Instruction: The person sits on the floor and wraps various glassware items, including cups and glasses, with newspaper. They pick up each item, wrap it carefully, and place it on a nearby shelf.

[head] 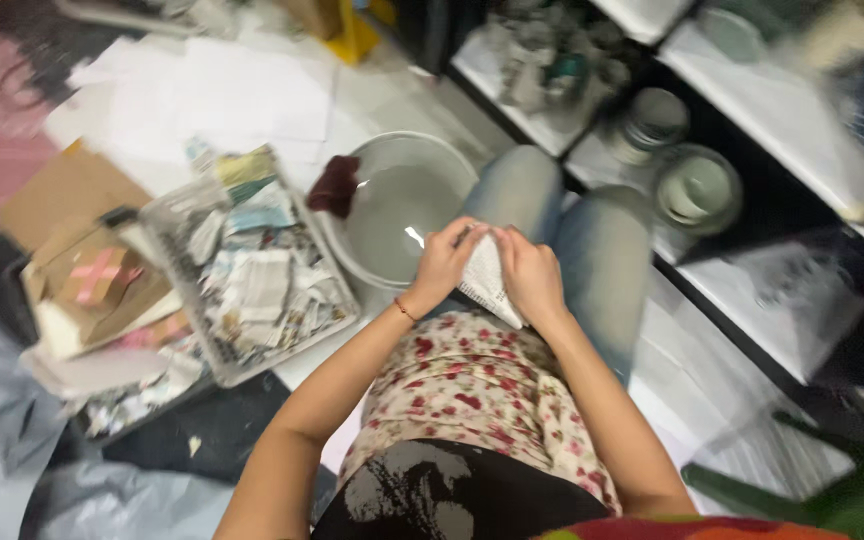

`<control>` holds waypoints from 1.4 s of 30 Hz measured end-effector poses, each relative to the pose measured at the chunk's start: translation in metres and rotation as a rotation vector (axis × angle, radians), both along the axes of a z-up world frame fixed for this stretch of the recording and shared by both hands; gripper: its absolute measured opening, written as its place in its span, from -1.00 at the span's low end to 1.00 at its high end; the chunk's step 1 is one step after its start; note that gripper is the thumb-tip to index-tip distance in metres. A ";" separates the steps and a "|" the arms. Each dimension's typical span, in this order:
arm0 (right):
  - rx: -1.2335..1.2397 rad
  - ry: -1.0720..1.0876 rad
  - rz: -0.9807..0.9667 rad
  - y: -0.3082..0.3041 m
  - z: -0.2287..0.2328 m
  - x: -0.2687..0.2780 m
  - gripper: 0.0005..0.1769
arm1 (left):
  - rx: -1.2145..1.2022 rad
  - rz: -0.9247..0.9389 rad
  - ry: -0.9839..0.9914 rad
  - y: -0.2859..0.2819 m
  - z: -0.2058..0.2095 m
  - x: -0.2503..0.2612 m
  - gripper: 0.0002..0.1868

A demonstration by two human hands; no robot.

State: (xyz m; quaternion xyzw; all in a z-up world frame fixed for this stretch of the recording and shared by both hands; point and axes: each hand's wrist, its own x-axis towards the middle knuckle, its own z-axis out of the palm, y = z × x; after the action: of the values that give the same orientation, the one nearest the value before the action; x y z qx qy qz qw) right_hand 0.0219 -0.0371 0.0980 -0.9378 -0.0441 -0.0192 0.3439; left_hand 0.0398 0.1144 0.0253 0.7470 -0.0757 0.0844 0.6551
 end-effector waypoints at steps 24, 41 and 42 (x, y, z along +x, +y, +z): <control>-0.255 0.523 0.908 0.207 -0.169 0.025 -0.55 | 1.341 0.654 0.448 0.324 -0.275 -0.116 -0.38; 0.458 0.511 0.593 0.184 -0.163 0.071 -0.61 | 0.394 0.701 -0.038 0.185 -0.132 -0.032 -0.64; 0.492 0.469 0.567 0.173 -0.162 0.080 -0.62 | 0.379 0.607 -0.111 0.171 -0.108 -0.022 -0.67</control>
State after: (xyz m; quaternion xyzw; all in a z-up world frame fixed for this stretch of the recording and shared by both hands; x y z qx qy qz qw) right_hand 0.1020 0.1362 -0.0641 -0.7576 -0.2145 0.2795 0.5494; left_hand 0.0174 0.2859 -0.0831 0.8380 0.0996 0.2998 0.4449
